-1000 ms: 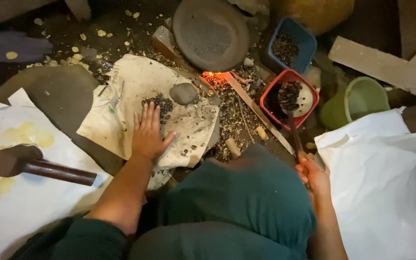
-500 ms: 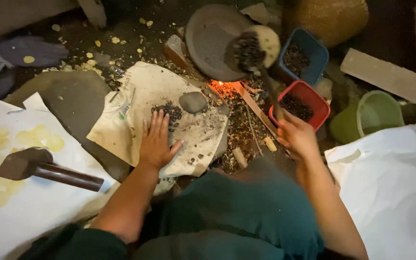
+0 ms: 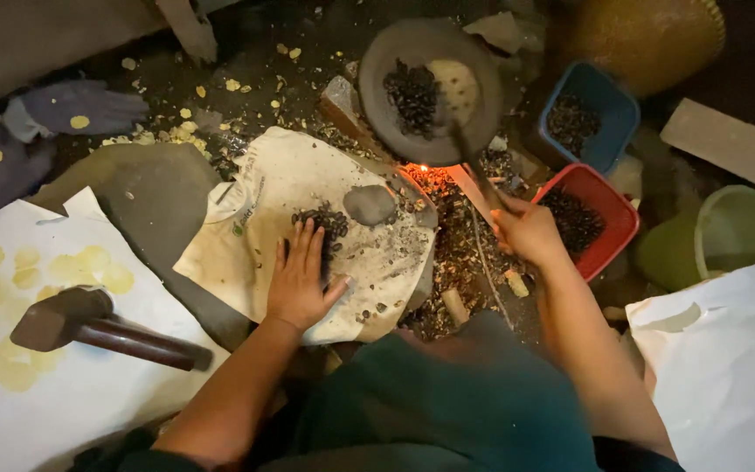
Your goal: Manually cracking nut shells with a stone and flattening the nuts using a mallet.
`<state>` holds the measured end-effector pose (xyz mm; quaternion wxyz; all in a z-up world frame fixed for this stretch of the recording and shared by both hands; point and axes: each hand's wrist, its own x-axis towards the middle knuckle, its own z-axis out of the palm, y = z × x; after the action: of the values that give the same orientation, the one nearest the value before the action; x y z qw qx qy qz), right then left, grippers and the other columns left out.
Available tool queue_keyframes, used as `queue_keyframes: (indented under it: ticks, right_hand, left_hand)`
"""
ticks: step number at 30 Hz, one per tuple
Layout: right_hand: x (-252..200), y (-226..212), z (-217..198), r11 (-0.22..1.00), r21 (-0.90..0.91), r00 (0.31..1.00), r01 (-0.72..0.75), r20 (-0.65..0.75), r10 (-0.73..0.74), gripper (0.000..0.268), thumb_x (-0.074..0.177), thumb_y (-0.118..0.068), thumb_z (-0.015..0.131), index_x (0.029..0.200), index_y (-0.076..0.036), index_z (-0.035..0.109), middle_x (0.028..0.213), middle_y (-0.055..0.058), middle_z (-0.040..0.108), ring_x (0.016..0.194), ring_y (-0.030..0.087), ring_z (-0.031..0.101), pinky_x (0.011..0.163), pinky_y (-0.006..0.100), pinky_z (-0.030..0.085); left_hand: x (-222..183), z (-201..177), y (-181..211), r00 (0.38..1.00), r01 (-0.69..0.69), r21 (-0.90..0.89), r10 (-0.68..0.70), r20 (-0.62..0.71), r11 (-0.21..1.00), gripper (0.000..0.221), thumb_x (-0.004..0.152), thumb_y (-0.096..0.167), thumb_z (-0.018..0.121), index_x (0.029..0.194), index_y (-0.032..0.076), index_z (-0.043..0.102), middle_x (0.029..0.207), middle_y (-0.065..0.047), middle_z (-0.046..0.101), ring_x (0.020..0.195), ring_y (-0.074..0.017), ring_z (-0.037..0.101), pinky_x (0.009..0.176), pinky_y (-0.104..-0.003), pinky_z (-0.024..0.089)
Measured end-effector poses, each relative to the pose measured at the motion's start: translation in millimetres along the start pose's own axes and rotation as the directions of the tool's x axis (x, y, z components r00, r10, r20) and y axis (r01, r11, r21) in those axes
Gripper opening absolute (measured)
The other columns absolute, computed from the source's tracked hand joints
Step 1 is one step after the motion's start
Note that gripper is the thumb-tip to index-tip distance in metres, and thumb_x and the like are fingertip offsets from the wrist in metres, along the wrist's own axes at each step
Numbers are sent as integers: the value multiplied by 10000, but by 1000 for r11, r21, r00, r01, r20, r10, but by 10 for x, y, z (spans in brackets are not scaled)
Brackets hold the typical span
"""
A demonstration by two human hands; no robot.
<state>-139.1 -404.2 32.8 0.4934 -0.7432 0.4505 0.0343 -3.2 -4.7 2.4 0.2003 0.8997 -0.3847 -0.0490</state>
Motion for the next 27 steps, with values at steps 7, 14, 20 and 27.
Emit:
queue_keyframes:
  ticks: [7,14,20,27]
  right_hand:
    - [-86,10,311,845,534,985,-28,160,-68,502,1008,-143,664,1495,-37,609,767,68,619,516,110,475,455,295,382]
    - [-740,-291,342,661,-549,702,512,-175,-690,565,948,-134,660,1499,-57,561,1042,278,716,814,425,706,708,484,569]
    - [-534,-182,374,777,-493,850,391,-130,-510,549,956,-180,663,1492,-108,567,1033,308,706,809,403,722,730,474,580]
    - [649,313,651,792,598,984,123,29,-174,507,1012,-196,670,1512,-133,617,793,24,619,593,115,556,527,324,457]
  left_hand:
    - [-18,23,-19,1000,20,-13,-20,2,1000,974,867,583,638,1561,-10,298,1659,-220,241,1553,-369,192,1236,-565,121]
    - [-10,16,-12,1000,9,-19,-9,-19,1000,972,858,557,652,1561,-10,296,1661,-221,245,1546,-381,218,1239,-572,129]
    - [-29,35,-9,1000,9,-12,-9,-3,1000,976,860,559,651,1564,-12,290,1671,-213,224,1548,-386,202,1234,-581,130]
    - [-4,6,14,1000,13,13,-14,18,1000,987,873,600,630,1565,-17,291,1676,-200,221,1563,-359,182,1241,-563,131]
